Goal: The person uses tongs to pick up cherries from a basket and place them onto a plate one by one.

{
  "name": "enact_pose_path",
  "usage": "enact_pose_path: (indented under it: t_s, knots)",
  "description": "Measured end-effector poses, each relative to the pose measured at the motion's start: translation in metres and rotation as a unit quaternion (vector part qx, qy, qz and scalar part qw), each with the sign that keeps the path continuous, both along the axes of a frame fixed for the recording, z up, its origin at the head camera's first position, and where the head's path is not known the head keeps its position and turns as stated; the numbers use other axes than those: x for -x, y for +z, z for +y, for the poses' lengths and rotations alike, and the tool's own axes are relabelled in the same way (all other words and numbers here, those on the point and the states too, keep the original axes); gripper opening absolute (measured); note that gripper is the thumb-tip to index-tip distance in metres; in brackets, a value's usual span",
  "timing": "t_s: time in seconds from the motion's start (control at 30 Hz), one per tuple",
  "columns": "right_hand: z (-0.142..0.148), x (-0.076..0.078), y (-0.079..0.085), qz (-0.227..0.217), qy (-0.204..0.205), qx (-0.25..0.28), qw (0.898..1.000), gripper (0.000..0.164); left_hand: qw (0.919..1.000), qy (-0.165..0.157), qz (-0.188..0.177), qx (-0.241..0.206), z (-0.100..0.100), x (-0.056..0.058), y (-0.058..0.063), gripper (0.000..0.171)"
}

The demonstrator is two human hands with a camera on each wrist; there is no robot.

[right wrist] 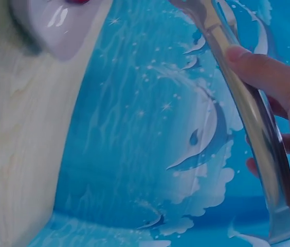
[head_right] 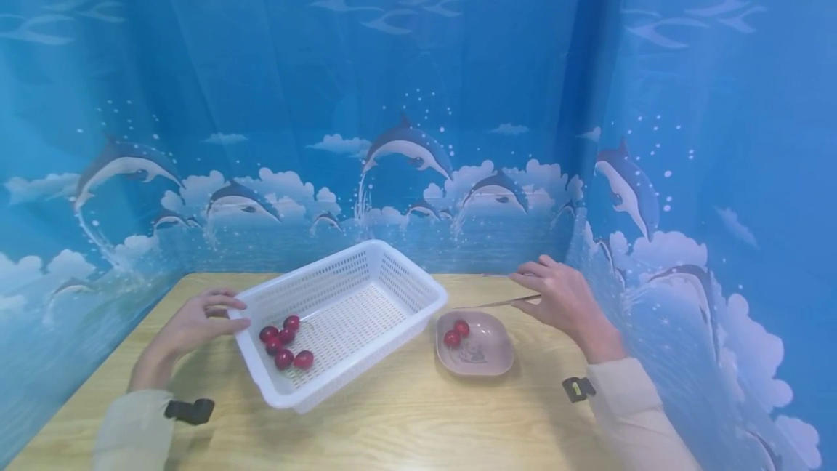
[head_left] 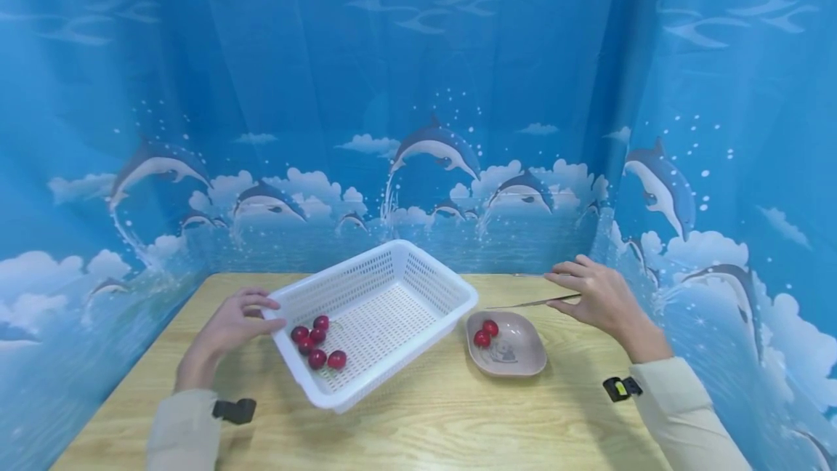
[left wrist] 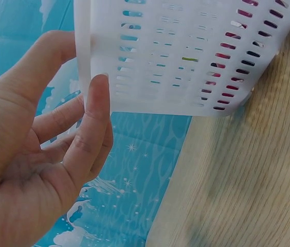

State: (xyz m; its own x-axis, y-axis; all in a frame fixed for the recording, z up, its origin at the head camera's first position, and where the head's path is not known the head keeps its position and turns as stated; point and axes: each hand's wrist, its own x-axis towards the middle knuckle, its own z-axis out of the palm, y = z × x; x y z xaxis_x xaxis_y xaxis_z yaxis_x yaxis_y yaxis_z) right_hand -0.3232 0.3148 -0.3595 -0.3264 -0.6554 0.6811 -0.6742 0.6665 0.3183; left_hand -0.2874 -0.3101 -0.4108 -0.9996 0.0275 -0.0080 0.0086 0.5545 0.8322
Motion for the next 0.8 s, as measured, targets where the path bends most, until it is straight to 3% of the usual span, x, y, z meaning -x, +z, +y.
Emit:
enact_pose_path:
  t_s: [0.4,0.6,0.8]
  knots:
    - [-0.039,0.009,0.019,0.003,0.035,0.001,0.999,0.072,1.0,0.001,-0.001,0.008,0.0,0.0,0.001,0.062]
    - [-0.061,0.016,0.026,-0.009,0.058,-0.008,0.998,0.041,0.9999,0.0,0.0,0.012,0.0,0.0,0.001,0.061]
    - [-0.085,0.017,0.033,-0.024,0.063,-0.016,0.998,0.047,0.9999,0.005,-0.005,0.014,0.0,0.001,0.001,0.061]
